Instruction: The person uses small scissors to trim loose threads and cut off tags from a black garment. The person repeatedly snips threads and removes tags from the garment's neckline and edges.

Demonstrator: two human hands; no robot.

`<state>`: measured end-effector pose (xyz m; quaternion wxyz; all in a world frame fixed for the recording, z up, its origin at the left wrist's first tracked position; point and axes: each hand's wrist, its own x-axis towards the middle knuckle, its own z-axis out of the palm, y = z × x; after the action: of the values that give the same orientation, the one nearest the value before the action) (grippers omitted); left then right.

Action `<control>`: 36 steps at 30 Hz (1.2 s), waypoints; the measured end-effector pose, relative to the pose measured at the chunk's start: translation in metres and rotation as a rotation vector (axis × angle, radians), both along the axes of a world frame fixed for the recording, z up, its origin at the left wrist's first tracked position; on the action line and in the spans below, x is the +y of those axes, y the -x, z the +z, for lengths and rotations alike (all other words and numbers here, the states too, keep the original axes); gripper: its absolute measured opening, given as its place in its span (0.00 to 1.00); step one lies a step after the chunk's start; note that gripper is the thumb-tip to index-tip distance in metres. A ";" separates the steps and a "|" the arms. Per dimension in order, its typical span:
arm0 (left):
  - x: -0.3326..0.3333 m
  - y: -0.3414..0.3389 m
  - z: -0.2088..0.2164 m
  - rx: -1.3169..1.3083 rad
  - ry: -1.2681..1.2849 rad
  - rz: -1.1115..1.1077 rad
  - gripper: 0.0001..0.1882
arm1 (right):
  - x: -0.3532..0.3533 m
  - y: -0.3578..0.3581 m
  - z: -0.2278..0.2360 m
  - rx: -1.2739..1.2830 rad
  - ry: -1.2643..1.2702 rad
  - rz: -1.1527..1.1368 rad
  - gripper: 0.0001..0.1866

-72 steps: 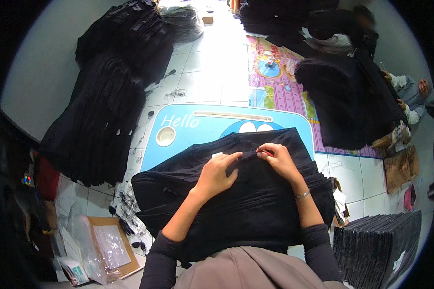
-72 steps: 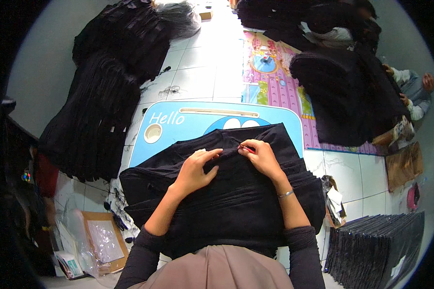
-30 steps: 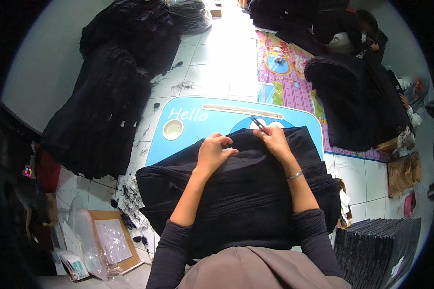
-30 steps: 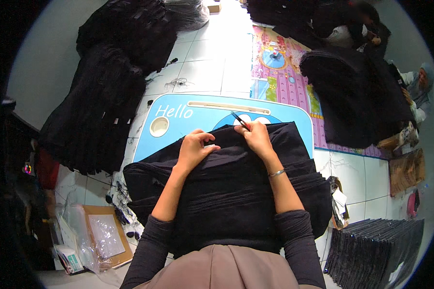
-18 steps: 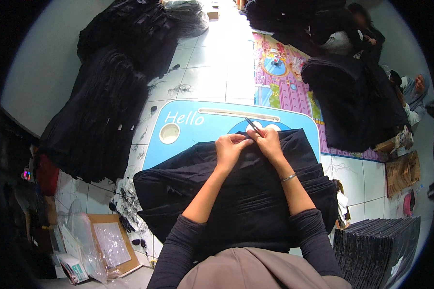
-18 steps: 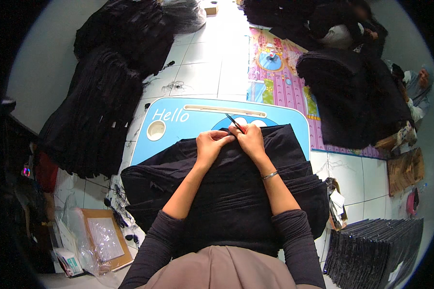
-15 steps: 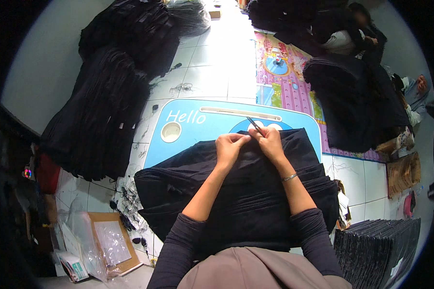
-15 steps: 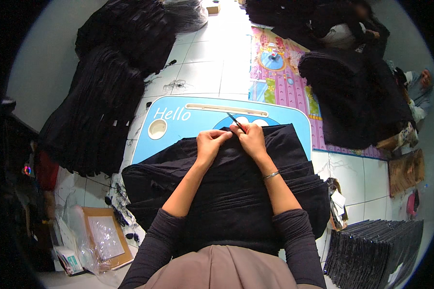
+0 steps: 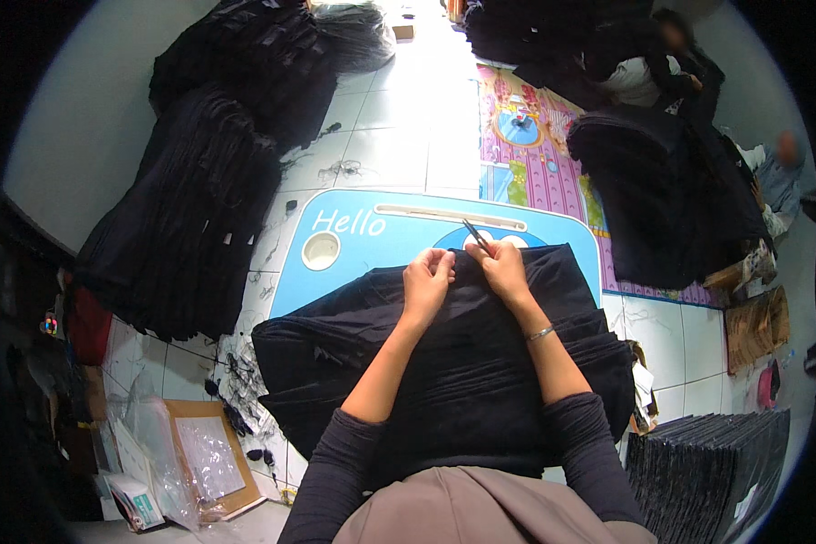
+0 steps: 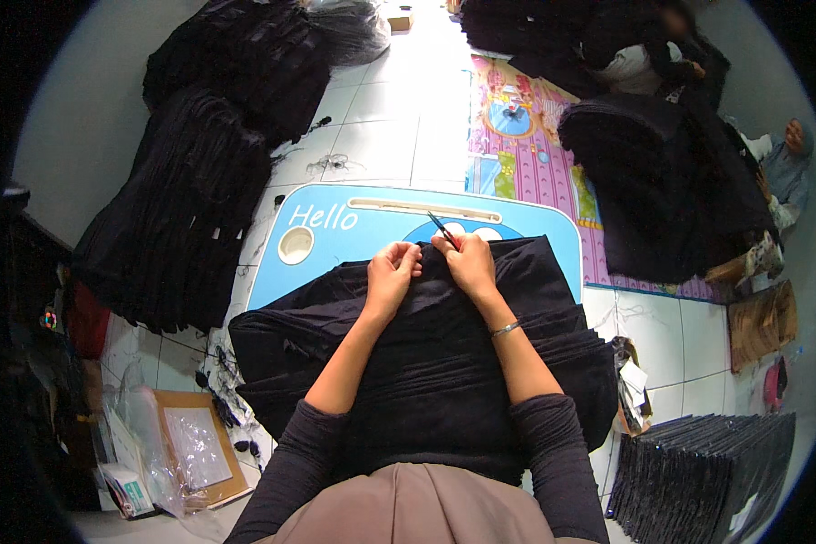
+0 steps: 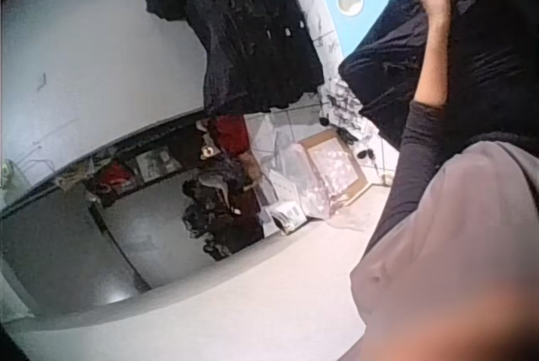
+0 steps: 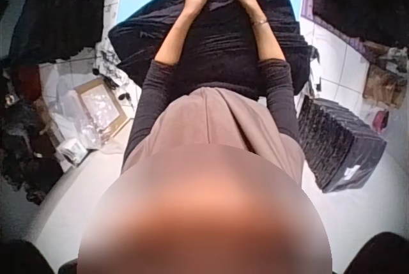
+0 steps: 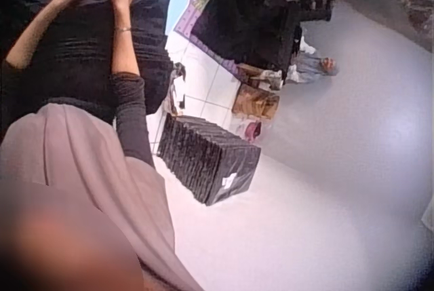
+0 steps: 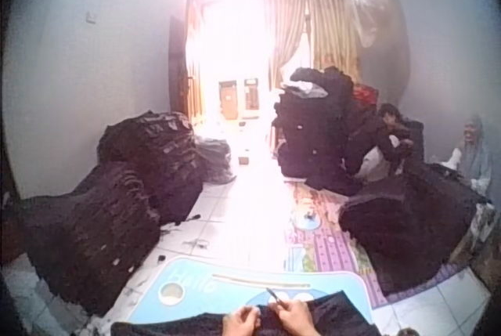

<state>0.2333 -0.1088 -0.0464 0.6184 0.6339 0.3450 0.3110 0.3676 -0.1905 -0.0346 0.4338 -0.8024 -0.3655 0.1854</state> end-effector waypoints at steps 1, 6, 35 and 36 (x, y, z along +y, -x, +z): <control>-0.003 -0.002 0.003 0.059 -0.089 0.003 0.13 | -0.001 0.001 0.001 -0.001 -0.026 -0.006 0.17; -0.009 -0.011 0.010 0.160 -0.242 0.039 0.13 | -0.001 0.012 0.006 0.010 -0.054 -0.110 0.16; 0.010 -0.001 -0.003 0.138 -0.330 0.029 0.11 | -0.022 0.034 0.021 -0.920 0.189 0.044 0.21; 0.022 0.009 0.002 0.190 -0.239 0.042 0.12 | -0.025 0.032 0.022 -0.897 0.192 0.041 0.22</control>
<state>0.2247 -0.0872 -0.0440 0.4966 0.7222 0.3757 0.3012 0.3356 -0.2160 -0.0122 0.1525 -0.8326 -0.5140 -0.1388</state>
